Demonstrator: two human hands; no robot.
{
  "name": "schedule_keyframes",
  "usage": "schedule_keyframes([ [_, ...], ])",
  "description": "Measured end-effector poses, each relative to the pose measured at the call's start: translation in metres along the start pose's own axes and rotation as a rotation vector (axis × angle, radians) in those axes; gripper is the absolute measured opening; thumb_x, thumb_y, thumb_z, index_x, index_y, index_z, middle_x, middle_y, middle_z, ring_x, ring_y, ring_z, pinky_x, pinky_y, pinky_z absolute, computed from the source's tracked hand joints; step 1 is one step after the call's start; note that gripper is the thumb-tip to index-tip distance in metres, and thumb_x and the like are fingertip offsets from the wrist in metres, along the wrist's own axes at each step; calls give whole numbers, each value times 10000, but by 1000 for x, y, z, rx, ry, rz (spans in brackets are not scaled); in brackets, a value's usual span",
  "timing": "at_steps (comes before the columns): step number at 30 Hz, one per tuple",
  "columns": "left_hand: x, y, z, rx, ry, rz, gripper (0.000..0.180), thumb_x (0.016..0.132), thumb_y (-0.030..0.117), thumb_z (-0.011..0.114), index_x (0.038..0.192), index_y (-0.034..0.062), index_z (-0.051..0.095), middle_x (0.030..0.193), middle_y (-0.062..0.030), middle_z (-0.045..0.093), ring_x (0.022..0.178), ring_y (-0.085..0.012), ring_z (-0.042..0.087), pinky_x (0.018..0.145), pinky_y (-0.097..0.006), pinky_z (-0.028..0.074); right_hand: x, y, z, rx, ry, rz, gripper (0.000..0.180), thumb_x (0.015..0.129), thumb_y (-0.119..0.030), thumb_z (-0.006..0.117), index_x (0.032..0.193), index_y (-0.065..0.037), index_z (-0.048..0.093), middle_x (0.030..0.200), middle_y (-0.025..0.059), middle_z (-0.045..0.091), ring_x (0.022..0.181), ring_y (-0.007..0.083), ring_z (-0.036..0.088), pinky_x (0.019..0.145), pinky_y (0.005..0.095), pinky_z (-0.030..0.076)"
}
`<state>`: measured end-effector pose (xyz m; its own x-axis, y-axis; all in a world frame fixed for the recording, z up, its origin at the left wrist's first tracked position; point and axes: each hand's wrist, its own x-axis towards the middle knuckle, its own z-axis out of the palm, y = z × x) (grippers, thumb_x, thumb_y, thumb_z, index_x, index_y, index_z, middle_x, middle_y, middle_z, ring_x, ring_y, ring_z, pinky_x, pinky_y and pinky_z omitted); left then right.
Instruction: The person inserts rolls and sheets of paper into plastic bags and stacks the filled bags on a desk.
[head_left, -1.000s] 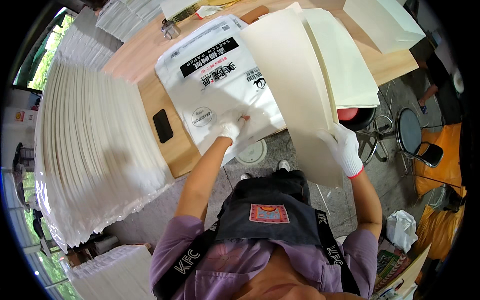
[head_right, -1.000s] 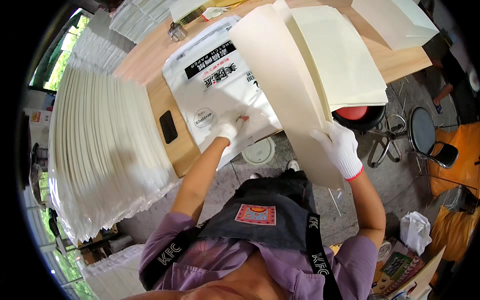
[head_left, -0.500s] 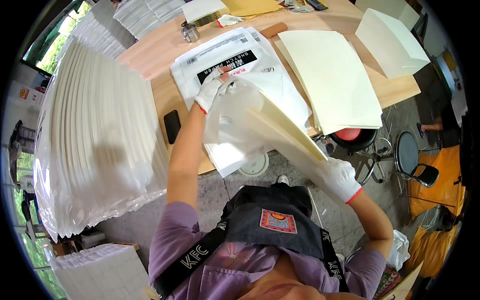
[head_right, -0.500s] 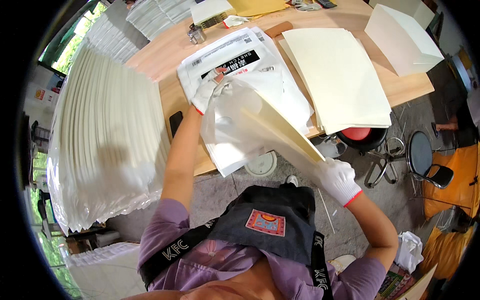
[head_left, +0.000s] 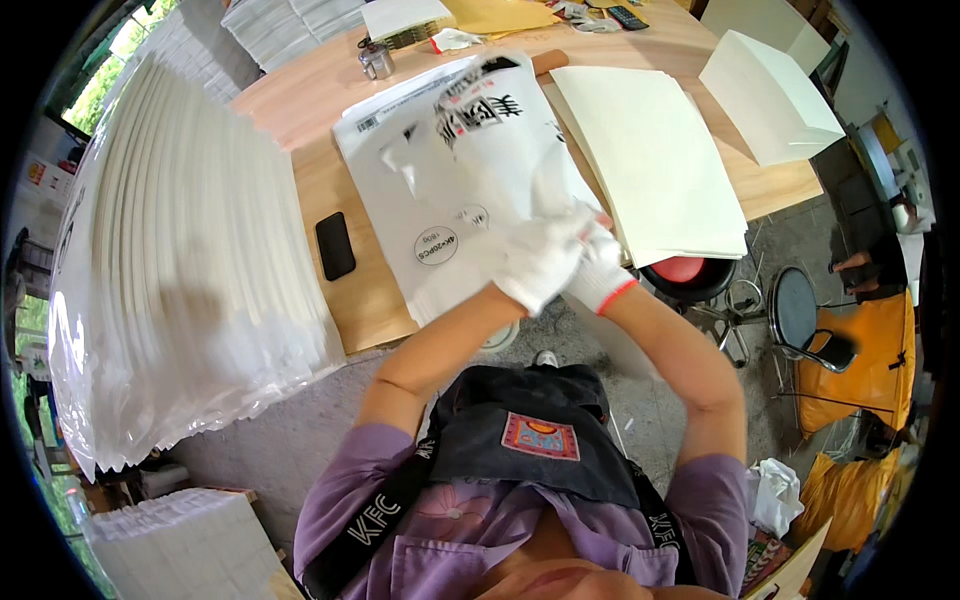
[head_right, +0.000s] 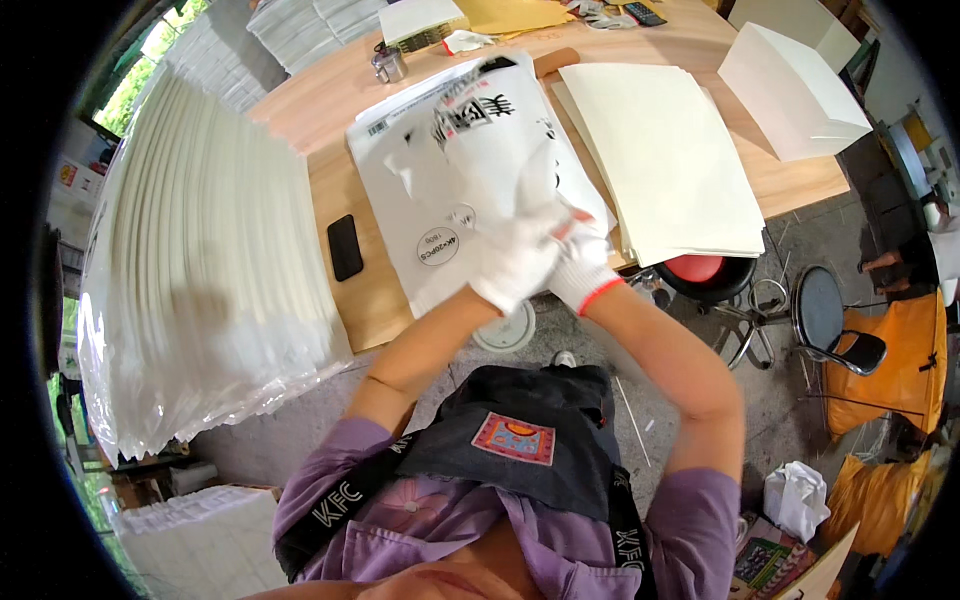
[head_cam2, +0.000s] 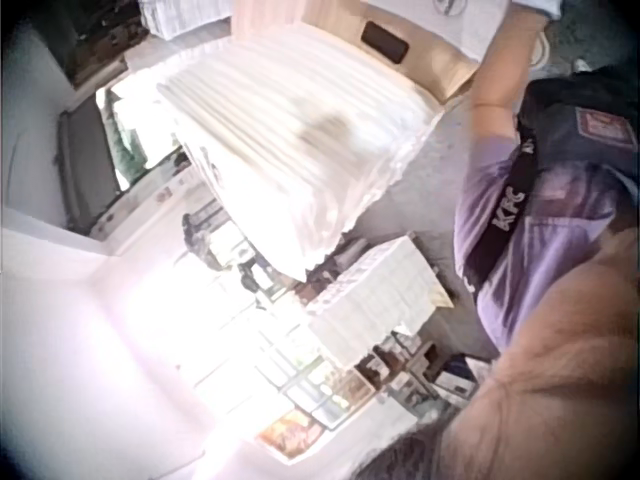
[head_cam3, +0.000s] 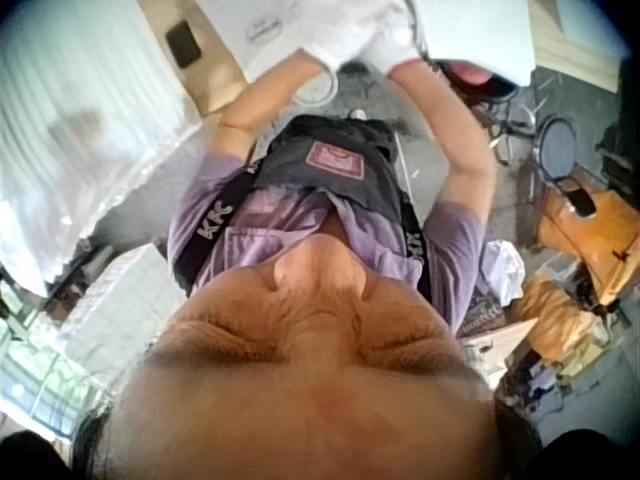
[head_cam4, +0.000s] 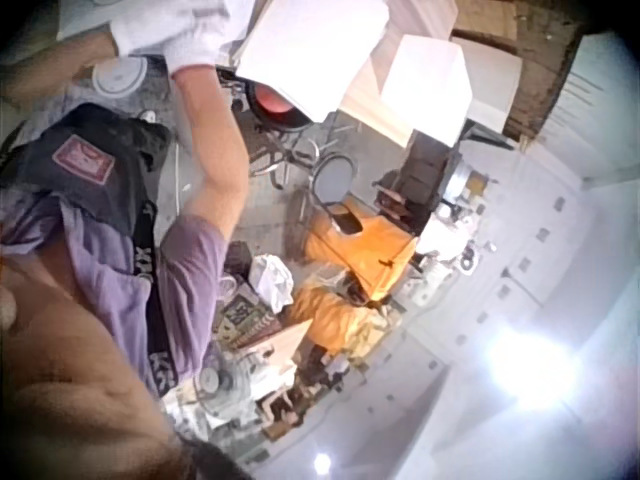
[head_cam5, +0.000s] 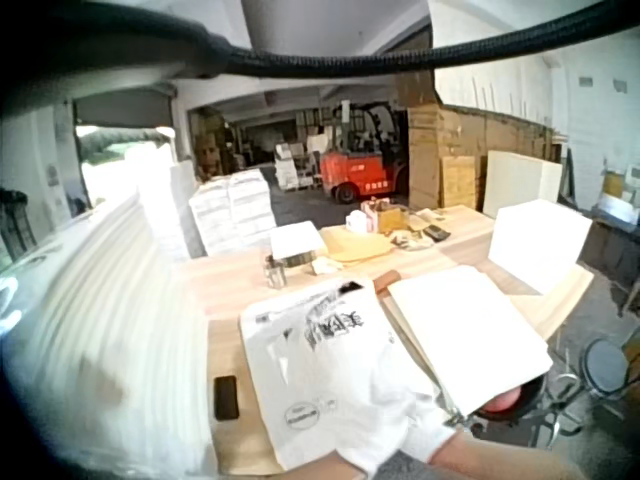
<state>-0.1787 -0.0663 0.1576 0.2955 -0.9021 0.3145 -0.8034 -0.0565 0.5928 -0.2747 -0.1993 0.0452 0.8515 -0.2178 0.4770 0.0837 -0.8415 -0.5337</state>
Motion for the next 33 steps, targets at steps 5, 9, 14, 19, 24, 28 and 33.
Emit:
schedule_keyframes([
  [5, -49, -50, -36, -262, 102, -178, 83, 868, 43, 561, 926, 65, 617, 883, -112, 683, 737, -169, 667, 629, -308, 506, 74, -73, -19, -319, -504, 470, 117, 877, -145, 563, 883, -94, 669, 835, 119, 666, 834, 209, 651, 822, 321, 509],
  [9, -112, -139, -4, -701, 303, -427, 147, 870, 63, 573, 966, 84, 682, 904, -57, 707, 708, -129, 604, 626, -264, 488, 40, -3, -35, 784, -178, 663, 178, 892, -164, 581, 943, -8, 650, 872, 152, 647, 857, 208, 634, 831, 351, 506],
  [14, -70, -47, -30, -182, 76, 353, 200, 849, 64, 562, 1023, 97, 656, 907, -101, 689, 809, -242, 638, 744, -350, 500, 59, 16, 13, 240, 52, 300, 215, 875, -164, 598, 1013, -1, 620, 986, 156, 617, 976, 236, 596, 881, 380, 485],
  [19, 12, 42, -32, -173, 74, 291, 198, 790, 4, 548, 947, 80, 644, 854, -91, 679, 736, -228, 642, 664, -317, 510, 69, -49, 33, -344, -130, 102, 285, 852, -163, 616, 1091, -10, 591, 1062, 155, 591, 1048, 263, 563, 917, 404, 467],
  [24, -9, -105, 17, -425, 165, 2, 172, 829, 45, 566, 967, 125, 632, 794, -88, 655, 726, -246, 642, 696, -370, 519, 33, -80, 4, -443, 5, -103, 387, 827, -174, 628, 1175, -22, 558, 1149, 162, 569, 1123, 293, 530, 950, 433, 448],
  [28, -67, -76, 54, 111, 10, -28, 284, 796, 107, 614, 1070, 182, 630, 989, -102, 635, 921, -282, 612, 776, -423, 507, 1, 10, 5, -647, 161, -52, 432, 821, -206, 603, 1221, -49, 551, 1163, 197, 595, 1122, 319, 556, 914, 453, 462],
  [33, -177, -145, 31, 502, 364, -208, 260, 785, 201, 641, 1032, 126, 616, 933, -90, 580, 873, -283, 566, 763, -397, 468, -11, 66, -21, -473, -257, 479, 245, 841, -197, 550, 1053, -99, 621, 811, 168, 668, 775, 350, 663, 674, 454, 523],
])
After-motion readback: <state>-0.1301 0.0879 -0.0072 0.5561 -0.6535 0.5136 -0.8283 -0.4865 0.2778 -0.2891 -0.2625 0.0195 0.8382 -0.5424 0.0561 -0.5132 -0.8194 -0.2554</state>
